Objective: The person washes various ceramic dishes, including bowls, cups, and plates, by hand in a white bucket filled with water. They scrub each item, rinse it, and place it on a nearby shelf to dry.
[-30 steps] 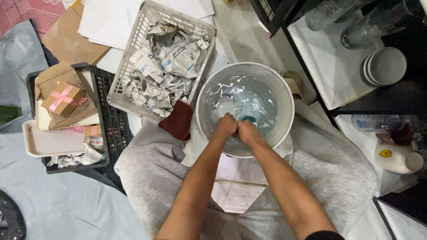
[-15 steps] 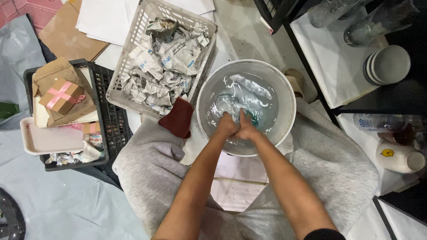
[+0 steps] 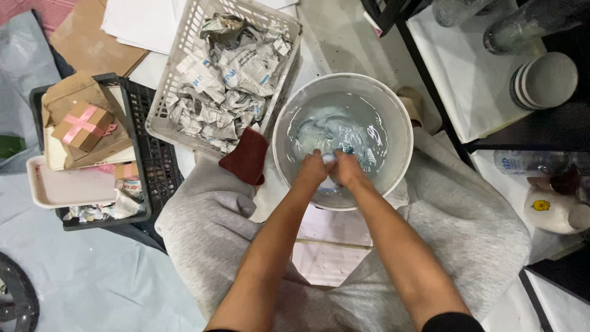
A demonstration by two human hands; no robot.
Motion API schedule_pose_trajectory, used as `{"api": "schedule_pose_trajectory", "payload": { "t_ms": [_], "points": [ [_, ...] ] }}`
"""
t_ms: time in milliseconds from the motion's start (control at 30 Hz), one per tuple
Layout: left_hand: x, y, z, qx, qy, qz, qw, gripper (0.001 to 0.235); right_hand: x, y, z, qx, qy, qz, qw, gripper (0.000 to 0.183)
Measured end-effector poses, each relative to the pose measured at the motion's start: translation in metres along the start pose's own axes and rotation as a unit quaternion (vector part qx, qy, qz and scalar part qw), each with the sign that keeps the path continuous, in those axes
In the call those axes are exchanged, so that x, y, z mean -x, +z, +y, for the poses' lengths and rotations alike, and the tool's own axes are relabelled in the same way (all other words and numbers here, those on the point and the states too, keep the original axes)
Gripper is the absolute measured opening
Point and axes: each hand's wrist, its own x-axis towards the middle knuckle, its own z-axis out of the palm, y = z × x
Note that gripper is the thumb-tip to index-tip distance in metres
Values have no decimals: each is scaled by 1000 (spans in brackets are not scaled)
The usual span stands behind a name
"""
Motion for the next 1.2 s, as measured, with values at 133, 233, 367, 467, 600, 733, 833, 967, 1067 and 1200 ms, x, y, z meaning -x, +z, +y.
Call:
{"api": "schedule_pose_trajectory", "payload": {
  "t_ms": [133, 233, 367, 467, 600, 733, 833, 967, 1067, 1200],
  "points": [
    [-7, 10, 6, 40, -14, -9, 999, 53, 16, -17, -21, 1, -34, 62, 997, 30],
    [-6, 10, 8, 22, 11, -24, 999, 53, 16, -18, -22, 48, -37, 123, 991, 31],
    [5, -3, 16, -6, -13, 18, 1000, 79, -1, -12, -7, -49, 81, 106, 990, 32],
    [10, -17, 25, 1, -60, 13, 998, 91, -20, -8, 11, -43, 15, 168, 985, 35],
    [11, -28, 24, 15, -98, -66, 993, 79, -38, 1, 24, -39, 18, 157, 987, 62],
    [1, -10, 18, 4, -86, -93, 992, 66, -30, 3, 26, -3, 21, 132, 991, 49],
    [-11, 11, 7, 89, -14, -37, 995, 57, -19, 3, 18, 24, 2, 105, 994, 49],
    [-40, 26, -5, 343, -11, 0, 939, 40, -9, -1, 2, 27, 61, 7, 998, 59],
    [-58, 30, -11, 544, -78, 27, 835, 28, 0, -6, -9, 84, -52, 65, 993, 42],
    [-72, 29, -19, 568, -120, 134, 803, 22, 13, -5, -11, 134, -113, 32, 984, 56]
  ]
}}
